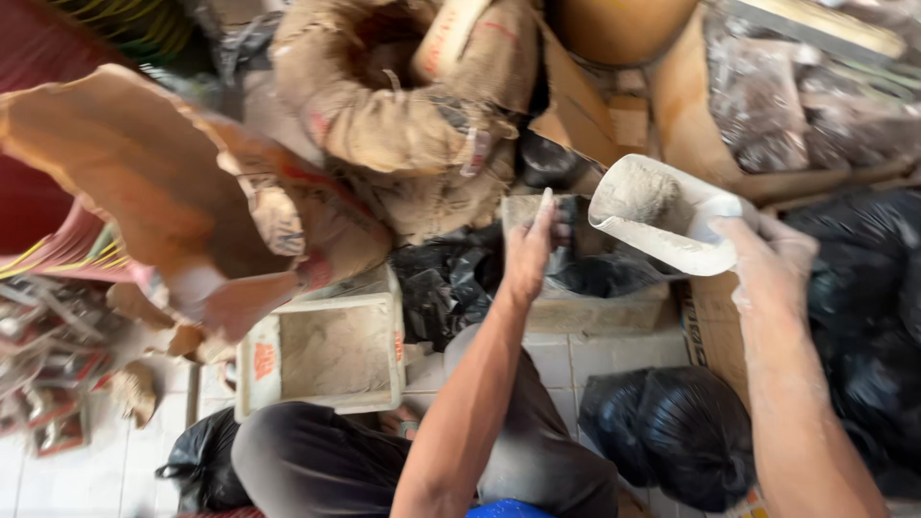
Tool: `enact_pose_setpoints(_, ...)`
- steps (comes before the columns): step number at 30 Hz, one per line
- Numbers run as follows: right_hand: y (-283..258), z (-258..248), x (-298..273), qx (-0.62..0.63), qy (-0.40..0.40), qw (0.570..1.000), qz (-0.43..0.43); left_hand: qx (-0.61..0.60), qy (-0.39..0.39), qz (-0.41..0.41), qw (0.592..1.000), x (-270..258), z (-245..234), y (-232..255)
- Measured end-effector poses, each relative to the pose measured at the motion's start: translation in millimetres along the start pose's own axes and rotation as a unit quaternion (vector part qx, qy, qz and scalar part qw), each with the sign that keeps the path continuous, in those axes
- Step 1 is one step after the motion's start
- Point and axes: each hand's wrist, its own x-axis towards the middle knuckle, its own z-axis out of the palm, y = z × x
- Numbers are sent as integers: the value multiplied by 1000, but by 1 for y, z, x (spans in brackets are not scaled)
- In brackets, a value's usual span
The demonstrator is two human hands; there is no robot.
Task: The person scoops grey powder from a large open paper bag into several small black plastic bags by hand and using a small plastic scoop.
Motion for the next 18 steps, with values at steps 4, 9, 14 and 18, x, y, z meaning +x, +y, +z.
enact_pose_setpoints(4,-80,70,-38,-34,-81,996,-33,-90,51,77,992,-11,-1,14)
enact_pose_setpoints(9,-87,225,-61,-21,-213,975,-60,218,56,-34,974,-34,-3,46)
enact_pose_setpoints(14,-158,349,-233,25,-373,924,79,141,70,34,987,-4,-26,-2)
enact_pose_setpoints(18,-113,447,-294,83,-413,867,265,247,92,47,964,-21,-37,9)
